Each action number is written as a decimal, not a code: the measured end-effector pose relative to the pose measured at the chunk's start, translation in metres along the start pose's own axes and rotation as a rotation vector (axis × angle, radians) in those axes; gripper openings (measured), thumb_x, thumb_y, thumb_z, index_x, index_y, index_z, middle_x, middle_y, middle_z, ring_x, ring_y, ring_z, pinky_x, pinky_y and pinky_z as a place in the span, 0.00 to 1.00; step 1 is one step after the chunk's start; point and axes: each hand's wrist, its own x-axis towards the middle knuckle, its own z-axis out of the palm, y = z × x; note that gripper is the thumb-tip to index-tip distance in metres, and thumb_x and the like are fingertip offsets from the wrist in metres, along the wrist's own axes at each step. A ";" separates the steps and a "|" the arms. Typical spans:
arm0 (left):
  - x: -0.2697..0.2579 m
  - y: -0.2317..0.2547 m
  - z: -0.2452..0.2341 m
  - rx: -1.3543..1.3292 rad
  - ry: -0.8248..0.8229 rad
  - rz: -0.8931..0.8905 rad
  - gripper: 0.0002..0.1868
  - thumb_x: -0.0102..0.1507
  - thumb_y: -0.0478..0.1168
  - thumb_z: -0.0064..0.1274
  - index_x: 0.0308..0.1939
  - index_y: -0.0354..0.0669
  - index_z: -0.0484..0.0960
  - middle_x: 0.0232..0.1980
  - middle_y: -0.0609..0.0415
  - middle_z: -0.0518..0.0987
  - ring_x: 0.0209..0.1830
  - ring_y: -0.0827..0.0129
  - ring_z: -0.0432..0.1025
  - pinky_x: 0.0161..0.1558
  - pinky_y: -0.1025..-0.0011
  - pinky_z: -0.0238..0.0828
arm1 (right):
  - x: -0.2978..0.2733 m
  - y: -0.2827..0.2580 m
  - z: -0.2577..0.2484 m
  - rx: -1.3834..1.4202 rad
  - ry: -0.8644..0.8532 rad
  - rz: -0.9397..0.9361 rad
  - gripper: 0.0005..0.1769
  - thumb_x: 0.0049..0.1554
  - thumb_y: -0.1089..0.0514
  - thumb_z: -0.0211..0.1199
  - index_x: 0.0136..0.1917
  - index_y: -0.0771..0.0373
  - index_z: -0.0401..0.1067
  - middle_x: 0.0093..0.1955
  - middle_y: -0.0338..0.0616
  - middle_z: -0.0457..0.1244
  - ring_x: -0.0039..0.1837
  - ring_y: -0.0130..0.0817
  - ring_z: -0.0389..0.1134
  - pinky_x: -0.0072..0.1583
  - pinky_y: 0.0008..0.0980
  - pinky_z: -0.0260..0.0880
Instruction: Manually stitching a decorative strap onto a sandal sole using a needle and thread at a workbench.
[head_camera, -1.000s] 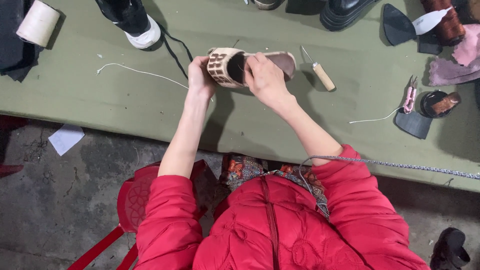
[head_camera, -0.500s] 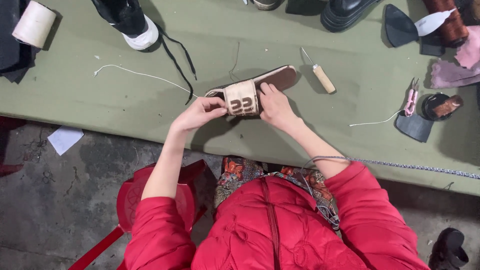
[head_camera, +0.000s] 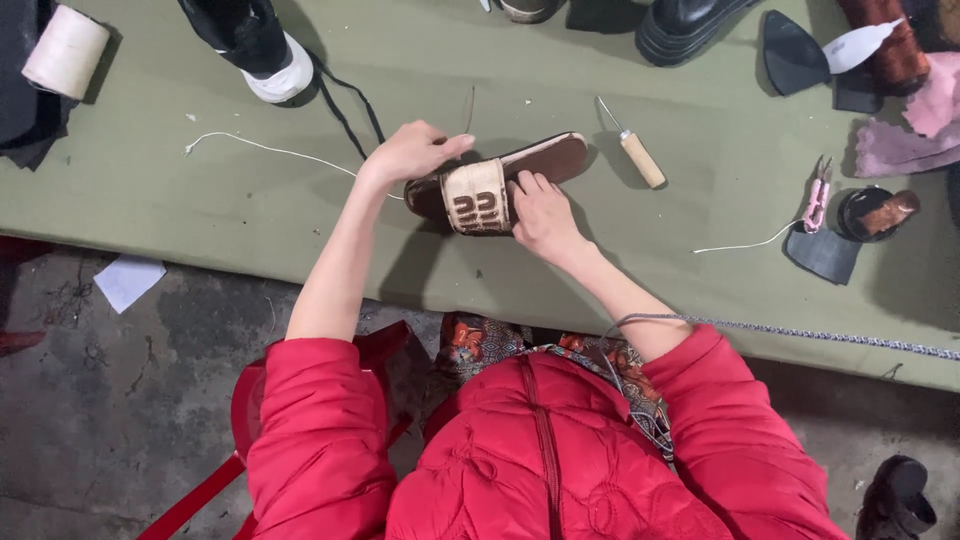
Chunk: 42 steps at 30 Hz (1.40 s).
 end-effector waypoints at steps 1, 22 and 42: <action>0.006 -0.004 0.001 0.001 0.000 -0.002 0.29 0.66 0.69 0.49 0.40 0.51 0.90 0.46 0.45 0.85 0.54 0.51 0.78 0.56 0.59 0.72 | 0.000 0.001 0.002 0.002 0.000 -0.001 0.32 0.42 0.59 0.65 0.62 0.60 0.70 0.53 0.41 0.58 0.58 0.40 0.63 0.57 0.37 0.70; -0.007 -0.002 0.022 -0.880 0.157 0.325 0.05 0.71 0.31 0.42 0.47 0.45 0.72 0.32 0.56 0.78 0.32 0.67 0.81 0.42 0.73 0.77 | -0.002 -0.003 -0.006 0.115 0.071 -0.050 0.29 0.42 0.61 0.63 0.58 0.65 0.68 0.52 0.50 0.57 0.51 0.49 0.61 0.51 0.45 0.67; -0.008 0.059 0.022 -1.148 0.322 0.833 0.05 0.71 0.34 0.44 0.51 0.43 0.71 0.29 0.60 0.63 0.26 0.72 0.63 0.30 0.76 0.57 | 0.004 0.004 -0.033 0.081 0.302 -0.091 0.06 0.53 0.58 0.56 0.43 0.63 0.64 0.42 0.49 0.56 0.43 0.49 0.60 0.42 0.47 0.64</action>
